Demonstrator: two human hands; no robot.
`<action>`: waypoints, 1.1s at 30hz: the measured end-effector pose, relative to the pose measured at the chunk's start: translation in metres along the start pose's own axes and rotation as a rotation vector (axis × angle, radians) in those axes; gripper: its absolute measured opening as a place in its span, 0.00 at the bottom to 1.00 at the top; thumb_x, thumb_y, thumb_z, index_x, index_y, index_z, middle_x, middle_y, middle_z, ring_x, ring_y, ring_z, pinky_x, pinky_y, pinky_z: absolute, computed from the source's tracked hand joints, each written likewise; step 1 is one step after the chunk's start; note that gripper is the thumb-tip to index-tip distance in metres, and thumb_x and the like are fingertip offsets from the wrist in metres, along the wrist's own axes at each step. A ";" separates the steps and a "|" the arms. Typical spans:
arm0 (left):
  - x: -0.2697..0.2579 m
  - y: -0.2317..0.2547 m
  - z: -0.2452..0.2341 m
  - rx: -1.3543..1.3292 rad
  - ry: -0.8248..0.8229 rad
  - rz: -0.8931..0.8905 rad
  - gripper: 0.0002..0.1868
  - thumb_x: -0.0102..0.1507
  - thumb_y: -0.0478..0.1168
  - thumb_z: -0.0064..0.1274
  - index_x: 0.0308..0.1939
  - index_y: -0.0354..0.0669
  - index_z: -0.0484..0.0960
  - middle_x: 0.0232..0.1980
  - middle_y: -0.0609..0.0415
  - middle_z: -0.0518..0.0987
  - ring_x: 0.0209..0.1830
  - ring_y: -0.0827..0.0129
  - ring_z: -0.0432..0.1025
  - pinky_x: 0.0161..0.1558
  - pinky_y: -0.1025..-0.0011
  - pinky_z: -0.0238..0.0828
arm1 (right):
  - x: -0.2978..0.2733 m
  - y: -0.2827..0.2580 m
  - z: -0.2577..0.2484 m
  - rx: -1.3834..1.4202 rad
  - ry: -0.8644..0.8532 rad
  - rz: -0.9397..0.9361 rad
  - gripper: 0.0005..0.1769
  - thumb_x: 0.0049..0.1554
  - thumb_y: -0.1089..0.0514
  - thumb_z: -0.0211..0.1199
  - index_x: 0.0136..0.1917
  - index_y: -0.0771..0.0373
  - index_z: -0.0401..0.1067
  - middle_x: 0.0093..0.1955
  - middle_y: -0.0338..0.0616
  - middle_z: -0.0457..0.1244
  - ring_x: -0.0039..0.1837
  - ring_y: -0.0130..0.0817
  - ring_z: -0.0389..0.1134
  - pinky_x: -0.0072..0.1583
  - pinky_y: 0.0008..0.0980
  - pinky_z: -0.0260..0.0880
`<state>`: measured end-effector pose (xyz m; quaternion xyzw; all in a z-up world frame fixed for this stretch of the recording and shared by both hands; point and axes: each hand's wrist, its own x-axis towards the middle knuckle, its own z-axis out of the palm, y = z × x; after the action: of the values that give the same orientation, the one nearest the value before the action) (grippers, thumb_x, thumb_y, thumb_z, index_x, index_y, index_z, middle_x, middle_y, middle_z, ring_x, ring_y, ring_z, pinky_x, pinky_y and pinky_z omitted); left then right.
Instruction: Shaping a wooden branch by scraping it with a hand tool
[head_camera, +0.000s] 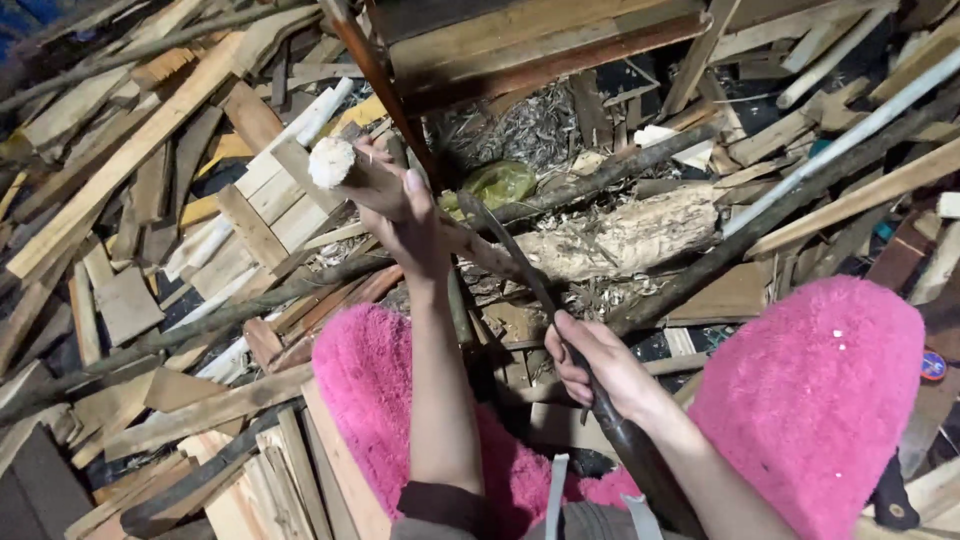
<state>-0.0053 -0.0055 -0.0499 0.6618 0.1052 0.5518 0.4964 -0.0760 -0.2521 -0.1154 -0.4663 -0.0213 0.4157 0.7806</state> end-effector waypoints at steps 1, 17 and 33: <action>0.006 -0.003 0.005 -0.036 0.023 0.050 0.14 0.67 0.43 0.57 0.44 0.33 0.77 0.42 0.39 0.78 0.49 0.59 0.72 0.62 0.52 0.62 | 0.012 0.011 -0.010 0.001 0.003 0.014 0.27 0.67 0.42 0.51 0.38 0.67 0.65 0.20 0.35 0.45 0.16 0.29 0.51 0.20 0.27 0.54; 0.008 0.059 0.023 -0.318 -0.305 -0.013 0.18 0.73 0.41 0.45 0.28 0.43 0.77 0.13 0.55 0.68 0.07 0.74 0.62 0.21 0.75 0.63 | 0.031 0.041 -0.043 -0.169 0.040 -0.019 0.16 0.66 0.54 0.52 0.44 0.71 0.65 0.22 0.35 0.47 0.18 0.28 0.53 0.21 0.29 0.58; 0.007 0.051 0.026 -0.710 -0.278 -0.486 0.23 0.70 0.46 0.29 0.28 0.45 0.75 0.23 0.57 0.72 0.12 0.75 0.57 0.15 0.74 0.52 | 0.092 0.094 -0.116 -0.756 -0.042 0.159 0.24 0.65 0.53 0.51 0.38 0.71 0.80 0.24 0.49 0.66 0.25 0.35 0.69 0.25 0.24 0.67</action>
<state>-0.0016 -0.0397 -0.0039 0.4745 -0.0058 0.3269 0.8173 -0.0260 -0.2523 -0.2842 -0.7127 -0.1528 0.4472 0.5184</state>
